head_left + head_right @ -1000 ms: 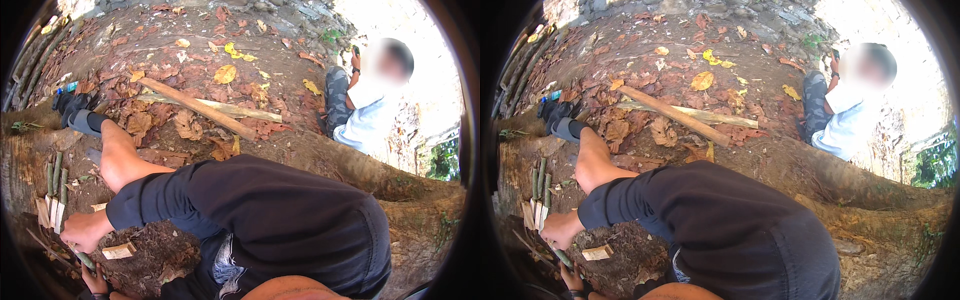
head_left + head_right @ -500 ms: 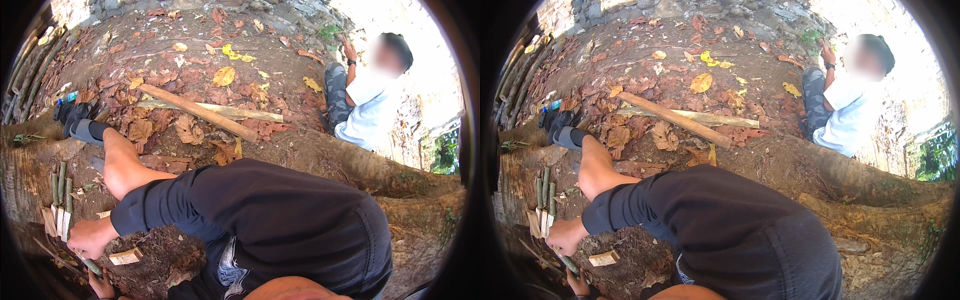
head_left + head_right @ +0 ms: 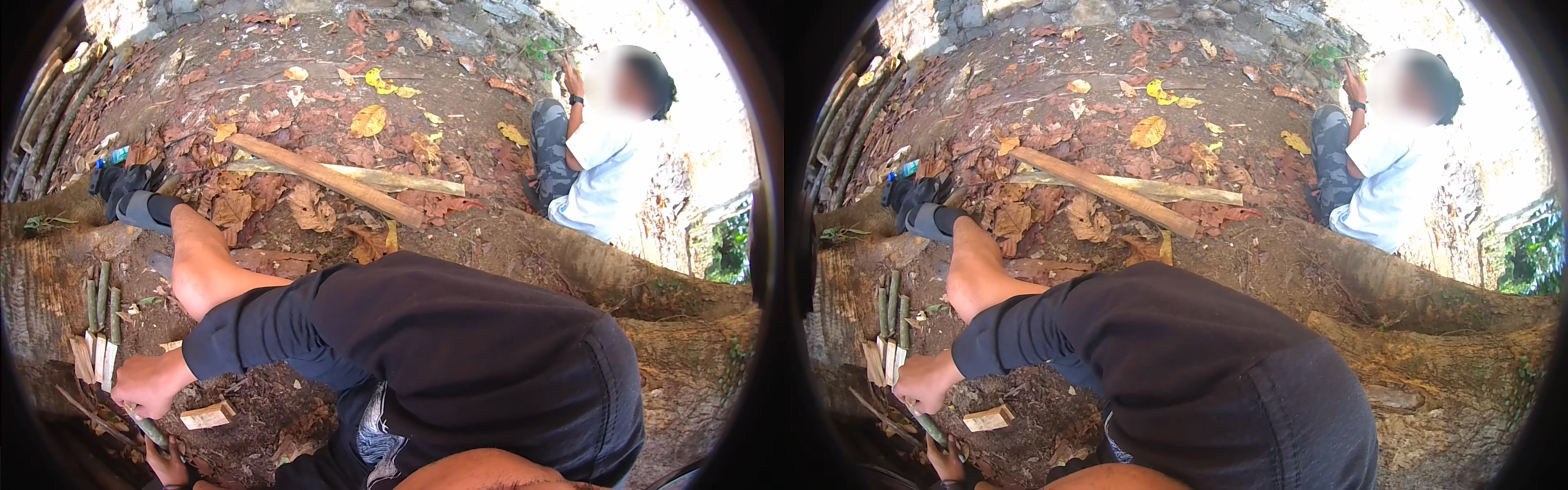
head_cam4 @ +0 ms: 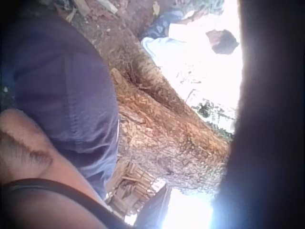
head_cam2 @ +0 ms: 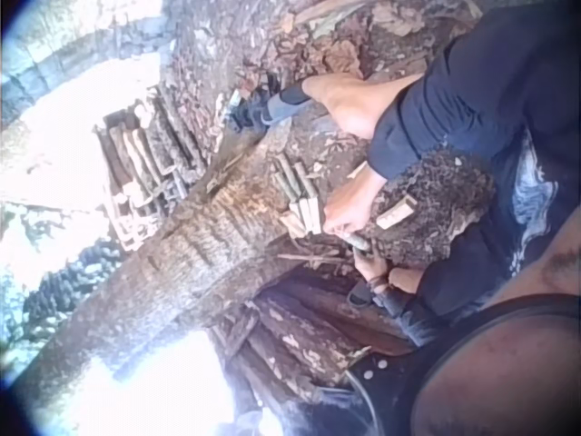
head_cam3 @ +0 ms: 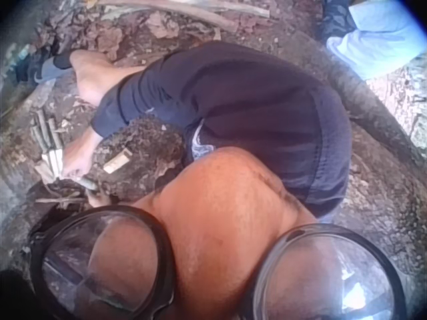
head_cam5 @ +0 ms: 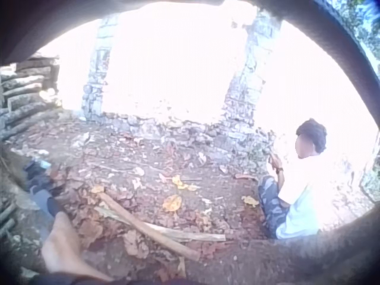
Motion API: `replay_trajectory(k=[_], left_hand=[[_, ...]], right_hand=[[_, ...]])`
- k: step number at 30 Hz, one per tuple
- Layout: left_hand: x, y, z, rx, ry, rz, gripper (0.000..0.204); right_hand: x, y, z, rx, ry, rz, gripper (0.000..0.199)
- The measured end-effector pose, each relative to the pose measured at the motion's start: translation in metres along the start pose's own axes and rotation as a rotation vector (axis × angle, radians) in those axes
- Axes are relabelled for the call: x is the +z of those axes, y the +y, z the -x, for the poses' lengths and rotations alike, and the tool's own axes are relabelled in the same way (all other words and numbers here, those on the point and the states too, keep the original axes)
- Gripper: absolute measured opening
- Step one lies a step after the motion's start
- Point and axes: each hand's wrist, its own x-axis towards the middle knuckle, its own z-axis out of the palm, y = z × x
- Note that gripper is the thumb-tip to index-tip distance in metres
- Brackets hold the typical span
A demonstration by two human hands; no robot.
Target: The person sits on the ground and uses a hand saw to cut a green wooden stick into smaller pieces. They hold the stick with one hand and saw with the other, periodically adjusting the wood's position to complete the cuts.
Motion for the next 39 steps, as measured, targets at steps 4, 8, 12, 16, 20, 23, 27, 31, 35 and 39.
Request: replay_trajectory(k=[4,8,12,16,20,23,27,31,35,39], left_hand=[[0.000,0.016,0.003,-0.026,0.011,-0.023,0.049],[0.002,0.043,0.008,0.066,0.081,-0.156,0.049],[0.000,0.049,0.007,0.053,0.088,-0.234,0.048],[-0.010,0.103,-0.009,0.065,0.067,-0.421,0.061],[-0.011,0.079,0.009,0.090,0.142,-0.545,0.074],[-0.012,0.091,-0.004,0.105,0.084,-0.470,0.066],[0.004,0.080,0.000,0.139,0.196,-0.492,0.055],[-0.001,0.108,-0.014,0.137,0.193,-0.563,0.056],[-0.002,0.101,-0.009,0.110,0.266,-0.593,0.053],[-0.002,0.102,-0.003,0.071,0.347,-0.555,0.053]], right_hand=[[-0.008,-0.004,0.007,-0.019,0.028,-0.017,0.034],[-0.010,-0.005,0.003,-0.031,0.006,-0.028,0.033],[-0.019,-0.002,-0.002,0.009,-0.109,-0.007,0.034],[-0.029,0.011,-0.006,-0.037,-0.100,-0.026,0.036],[-0.033,-0.010,-0.002,0.092,-0.218,-0.249,0.038],[-0.060,-0.011,0.007,0.137,-0.347,-0.371,0.051],[-0.063,-0.006,0.013,0.113,-0.359,-0.364,0.052],[-0.077,0.013,0.009,0.102,-0.289,-0.265,0.050],[-0.069,0.020,0.004,0.116,-0.317,-0.270,0.048],[-0.063,0.024,0.005,0.101,-0.304,-0.281,0.048]])
